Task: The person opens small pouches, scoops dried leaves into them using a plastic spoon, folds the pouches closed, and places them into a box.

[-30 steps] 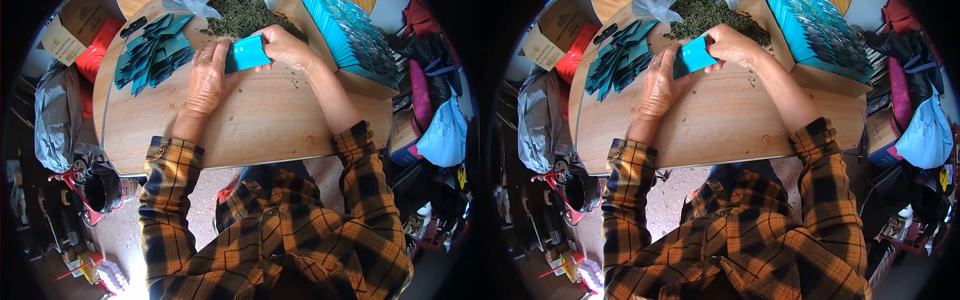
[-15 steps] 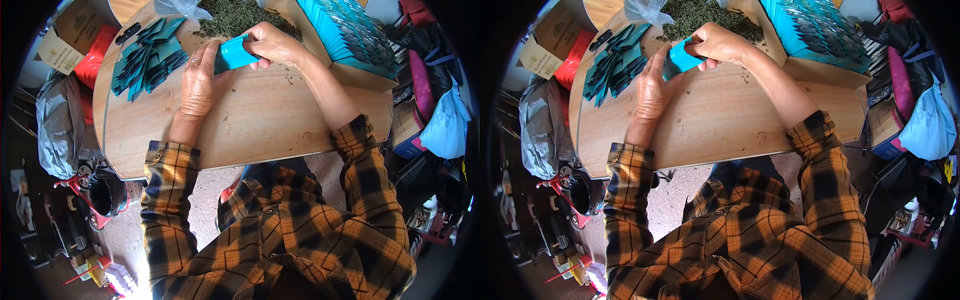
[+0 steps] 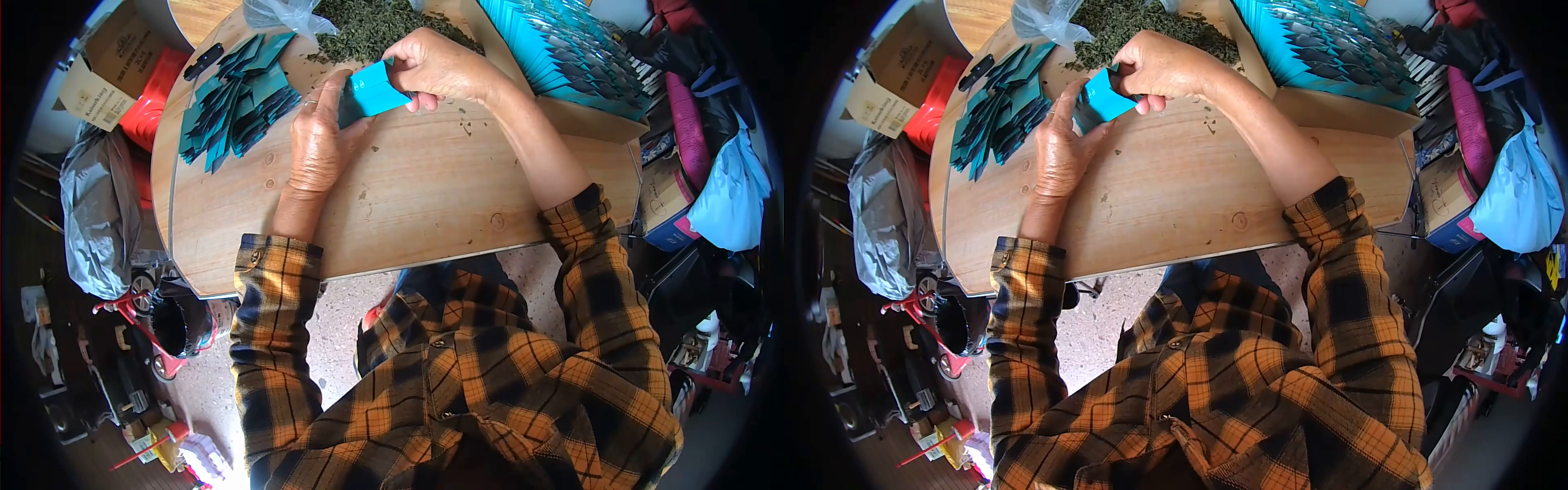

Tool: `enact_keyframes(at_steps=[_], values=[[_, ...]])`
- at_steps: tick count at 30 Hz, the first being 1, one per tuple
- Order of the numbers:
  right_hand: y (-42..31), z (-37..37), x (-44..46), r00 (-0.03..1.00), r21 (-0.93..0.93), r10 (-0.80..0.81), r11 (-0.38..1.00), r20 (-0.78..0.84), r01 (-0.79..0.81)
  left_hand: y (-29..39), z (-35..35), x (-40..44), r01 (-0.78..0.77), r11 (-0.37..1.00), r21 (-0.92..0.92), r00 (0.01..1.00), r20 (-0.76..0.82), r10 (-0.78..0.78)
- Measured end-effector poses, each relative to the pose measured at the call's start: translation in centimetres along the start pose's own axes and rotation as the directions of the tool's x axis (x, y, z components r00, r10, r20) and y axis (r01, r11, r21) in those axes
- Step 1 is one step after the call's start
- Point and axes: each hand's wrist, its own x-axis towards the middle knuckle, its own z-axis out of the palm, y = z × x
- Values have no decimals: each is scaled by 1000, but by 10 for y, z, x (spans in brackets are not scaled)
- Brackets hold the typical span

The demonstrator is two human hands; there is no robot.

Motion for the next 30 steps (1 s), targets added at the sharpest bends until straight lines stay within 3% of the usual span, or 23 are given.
enact_keyframes(at_steps=[3,5,6,8,9,10,12,13,15,16,17,19,20,27,29,30], values=[[1,-2,1,1000,-35,-8,999,15,9,-1,1,0,0,1000,-1,1000,-9,0],[-6,-8,-6,999,26,-20,999,-44,21,-3,0,1,-9,1000,-5,1000,-25,9],[-5,-20,-7,1000,59,-15,998,4,15,-4,0,2,-22,999,-31,999,-36,21],[-22,-27,-16,981,165,69,986,-180,-39,-6,-1,3,-36,998,-59,998,-52,33],[-28,-27,-19,949,54,44,998,-313,-29,-8,-1,2,1,998,-59,999,-49,-4],[-19,-30,-18,949,52,45,998,-313,-30,-11,-1,1,38,998,-58,998,-45,-41],[19,-34,-16,888,-137,-225,973,-402,184,-25,4,0,63,986,-151,995,-62,-73],[31,-28,-20,874,-128,-183,982,-450,140,-32,7,2,84,967,-240,991,-77,-105],[46,-22,-22,916,-232,-149,971,-374,63,-39,9,4,89,942,-325,985,-110,-131],[45,-18,-25,944,-289,-78,957,-319,-19,-41,9,4,158,880,-448,970,-99,-224],[44,-13,-29,945,-289,-76,957,-318,-20,-42,8,5,218,798,-562,947,-77,-313],[40,-3,-34,947,-534,-87,840,-309,-97,-43,5,5,262,768,-585,936,-41,-350],[52,-3,-30,948,-573,-141,818,-284,-50,-41,4,6,284,733,-618,924,-28,-381],[77,7,-10,917,-560,-146,823,-372,-97,-35,-2,8,337,701,-628,897,-12,-442],[82,8,-3,843,-295,-157,955,-514,-1,-38,-2,8,334,709,-622,901,-10,-433],[84,7,-2,845,-298,-158,955,-511,-1,-39,-3,8,331,717,-613,905,-8,-425]])
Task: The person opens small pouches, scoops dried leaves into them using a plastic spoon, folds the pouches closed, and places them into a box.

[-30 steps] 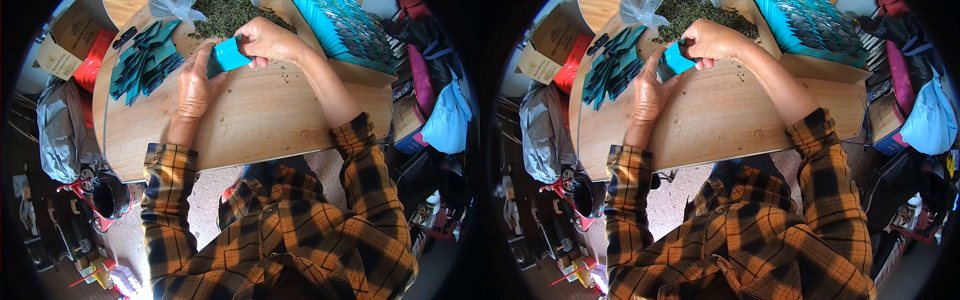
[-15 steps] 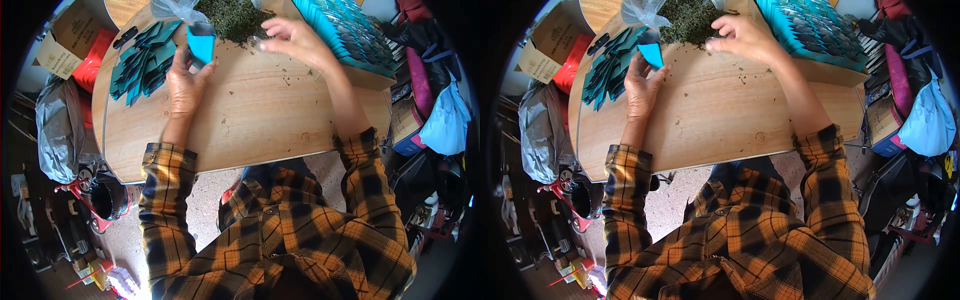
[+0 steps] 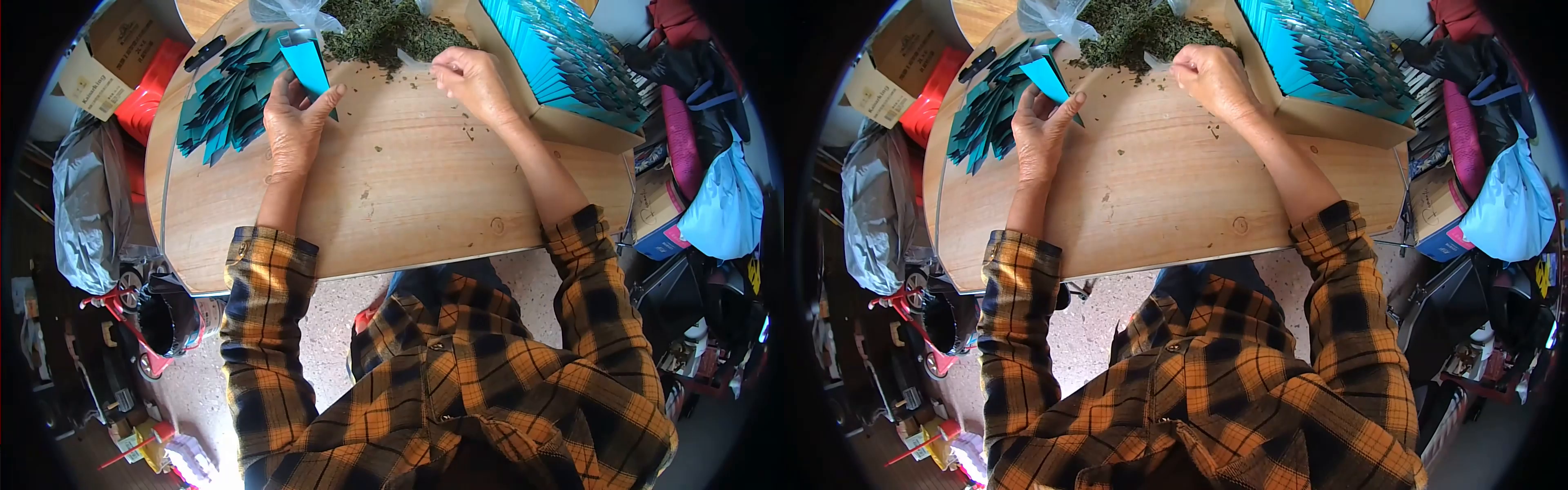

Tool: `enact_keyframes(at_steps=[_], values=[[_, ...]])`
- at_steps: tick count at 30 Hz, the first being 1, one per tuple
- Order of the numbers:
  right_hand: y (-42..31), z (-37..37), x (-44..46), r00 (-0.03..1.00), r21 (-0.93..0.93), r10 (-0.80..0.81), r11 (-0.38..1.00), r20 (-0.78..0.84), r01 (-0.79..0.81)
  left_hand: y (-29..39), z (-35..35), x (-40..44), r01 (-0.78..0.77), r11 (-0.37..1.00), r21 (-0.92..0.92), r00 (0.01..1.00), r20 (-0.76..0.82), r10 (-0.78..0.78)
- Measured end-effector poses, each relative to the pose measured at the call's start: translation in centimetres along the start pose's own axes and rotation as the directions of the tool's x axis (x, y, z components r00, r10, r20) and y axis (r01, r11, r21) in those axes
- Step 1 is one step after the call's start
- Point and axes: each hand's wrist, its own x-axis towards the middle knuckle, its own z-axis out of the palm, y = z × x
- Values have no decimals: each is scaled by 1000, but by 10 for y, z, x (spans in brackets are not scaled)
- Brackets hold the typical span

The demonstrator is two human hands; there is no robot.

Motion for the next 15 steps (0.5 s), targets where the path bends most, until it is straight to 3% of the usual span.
enact_keyframes(at_steps=[2,5,9,15], values=[[-3,-1,2,1000,363,25,931,-5,-22,2,1,-1,4,1000,-17,1000,-2,-4],[-16,-4,-2,990,465,95,875,106,-133,2,1,0,4,1000,-27,1000,2,-4],[-17,1,-1,973,503,110,840,204,-201,-2,1,0,-3,999,-35,1000,1,3],[11,13,16,973,475,226,852,43,-219,-8,1,1,0,1000,17,1000,9,0]])
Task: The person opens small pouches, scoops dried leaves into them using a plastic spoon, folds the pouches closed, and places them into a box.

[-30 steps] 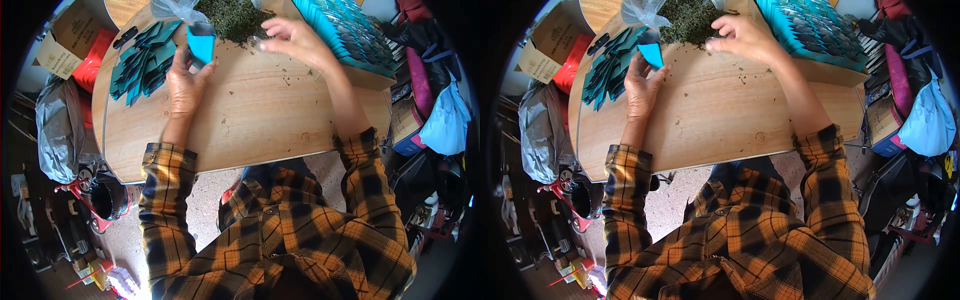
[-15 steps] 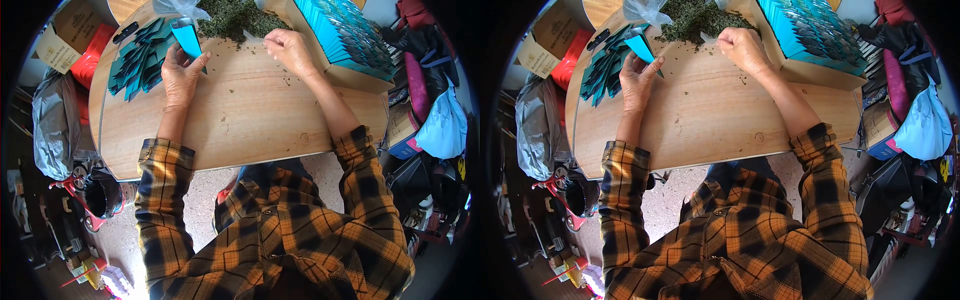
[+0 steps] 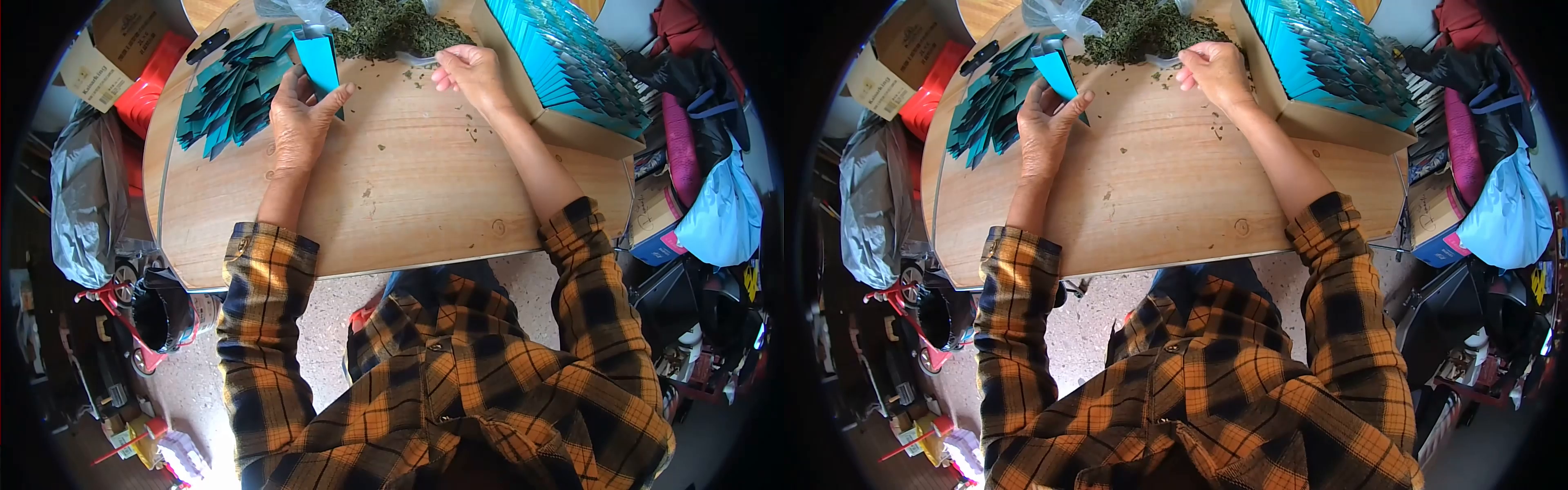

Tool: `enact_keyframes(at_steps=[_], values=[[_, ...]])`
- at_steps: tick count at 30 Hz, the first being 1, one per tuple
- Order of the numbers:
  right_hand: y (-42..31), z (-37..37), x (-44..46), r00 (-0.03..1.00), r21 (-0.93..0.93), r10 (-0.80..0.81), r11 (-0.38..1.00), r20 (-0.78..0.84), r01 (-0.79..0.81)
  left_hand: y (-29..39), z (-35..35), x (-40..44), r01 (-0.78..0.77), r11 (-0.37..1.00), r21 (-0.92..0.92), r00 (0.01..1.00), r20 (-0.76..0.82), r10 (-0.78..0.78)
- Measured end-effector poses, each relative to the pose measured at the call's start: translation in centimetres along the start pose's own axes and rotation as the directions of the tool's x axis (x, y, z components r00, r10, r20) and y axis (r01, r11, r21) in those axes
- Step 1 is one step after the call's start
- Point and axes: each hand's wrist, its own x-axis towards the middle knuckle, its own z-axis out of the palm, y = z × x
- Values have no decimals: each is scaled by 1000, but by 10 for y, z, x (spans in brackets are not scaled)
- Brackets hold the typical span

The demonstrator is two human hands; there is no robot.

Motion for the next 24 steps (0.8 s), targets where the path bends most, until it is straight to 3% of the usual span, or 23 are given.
enact_keyframes(at_steps=[2,6,9,12,15,16,19,24], values=[[4,1,5,989,-91,-33,996,-144,20,-1,-1,0,5,999,31,1000,9,-5],[7,0,4,983,-108,-99,991,-157,82,0,0,-1,-15,993,121,1000,-3,16],[1,-3,1,964,-192,-237,958,-118,212,-6,-1,1,-68,985,157,998,-1,69],[-21,-9,-7,936,-86,-328,944,-127,319,5,0,-2,-77,962,262,997,7,78],[-58,-16,-21,907,-3,-400,915,-134,403,11,-1,-3,-73,964,257,997,57,60],[-69,-18,-25,901,2,-412,909,-136,416,9,1,-3,-132,961,243,991,51,123],[-91,-20,-33,882,0,-464,885,-76,466,6,0,-3,-175,911,374,985,62,164],[-109,-20,-32,859,-67,-508,857,60,511,8,2,-3,-236,904,358,972,75,224]])
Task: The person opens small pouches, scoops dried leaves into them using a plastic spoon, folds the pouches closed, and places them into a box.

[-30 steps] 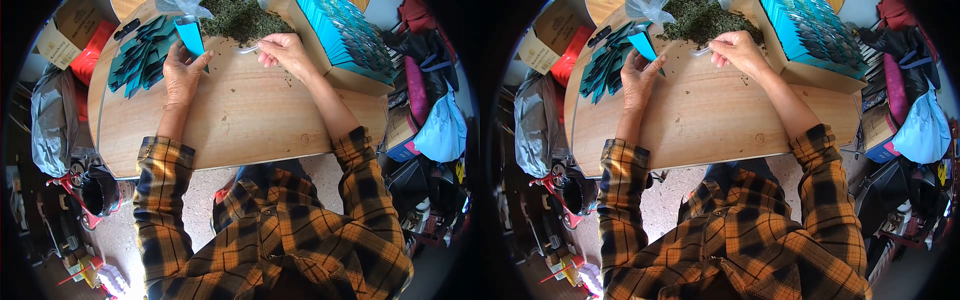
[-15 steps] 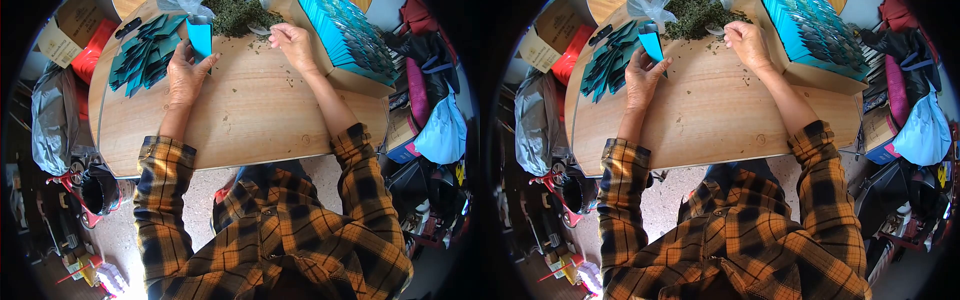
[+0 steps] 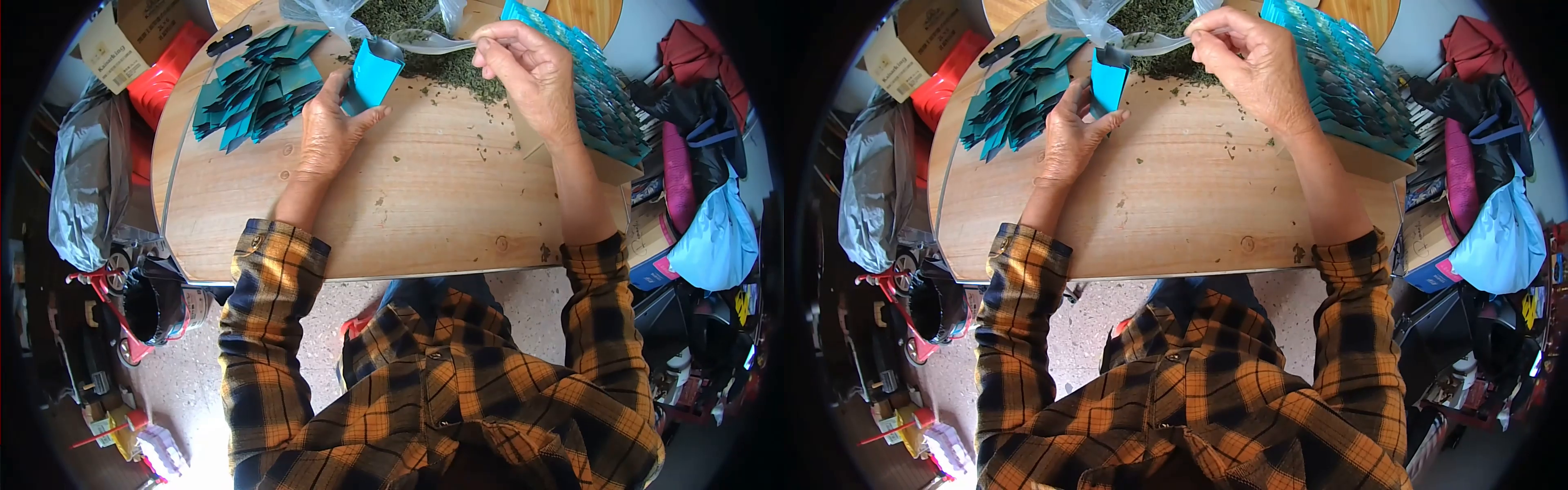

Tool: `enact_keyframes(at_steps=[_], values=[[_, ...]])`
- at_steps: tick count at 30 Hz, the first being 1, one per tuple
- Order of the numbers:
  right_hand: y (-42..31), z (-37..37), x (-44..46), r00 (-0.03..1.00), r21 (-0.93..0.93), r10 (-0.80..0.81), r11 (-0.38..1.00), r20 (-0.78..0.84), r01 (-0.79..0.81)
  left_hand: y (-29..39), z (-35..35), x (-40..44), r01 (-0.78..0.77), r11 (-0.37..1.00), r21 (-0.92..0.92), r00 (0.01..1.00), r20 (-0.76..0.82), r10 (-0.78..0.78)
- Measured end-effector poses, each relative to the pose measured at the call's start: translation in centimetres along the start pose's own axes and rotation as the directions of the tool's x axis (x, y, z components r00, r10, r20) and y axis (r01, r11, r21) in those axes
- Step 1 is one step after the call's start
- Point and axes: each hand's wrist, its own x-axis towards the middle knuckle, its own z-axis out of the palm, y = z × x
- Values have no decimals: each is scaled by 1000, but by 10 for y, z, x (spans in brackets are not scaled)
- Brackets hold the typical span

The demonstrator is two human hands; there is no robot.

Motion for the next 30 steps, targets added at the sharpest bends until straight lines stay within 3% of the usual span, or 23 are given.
enact_keyframes(at_steps=[3,5,6,8,9,11,14,18,20,21,22,23,24,26,28,30], values=[[-8,5,7,997,-71,4,998,72,1,3,-2,0,20,1000,-5,1000,21,-20],[-13,7,16,946,-357,-268,879,181,317,4,-2,0,42,999,-17,998,39,-41],[-17,7,19,945,-356,-268,878,185,319,3,-2,0,33,999,-11,999,41,-32],[-31,8,26,900,-498,-272,760,339,418,5,-3,0,26,1000,-8,999,41,-26],[-39,10,30,899,-498,-272,759,343,419,5,-3,0,39,999,2,998,50,-39],[-52,15,39,740,-492,-480,554,471,672,6,-4,0,53,999,11,997,58,-53],[-62,25,42,654,-449,-540,476,530,756,7,-4,0,48,998,35,997,50,-50],[-71,25,42,640,-418,-583,485,500,768,5,-5,1,71,997,41,995,67,-73],[-56,13,35,876,-571,-326,667,354,479,0,-4,2,82,996,33,994,71,-84],[-36,3,27,925,-612,-226,698,306,372,-4,-3,2,78,997,27,995,52,-80],[-20,-4,16,924,-614,-226,695,310,376,-6,-2,2,74,997,22,997,30,-75],[-6,-8,6,977,-494,-10,862,212,116,-5,-2,2,73,997,17,997,26,-74],[7,-11,-4,963,-330,226,929,150,-166,-4,-3,2,79,997,0,996,35,-79],[24,-12,-22,913,-266,363,913,186,-309,-5,-2,2,85,996,-16,995,50,-84],[32,-10,-32,903,-283,396,896,167,-341,-4,-1,2,93,995,20,994,60,-94],[35,-7,-33,915,-514,394,804,82,-300,-2,-3,1,147,989,-18,984,108,-144]])
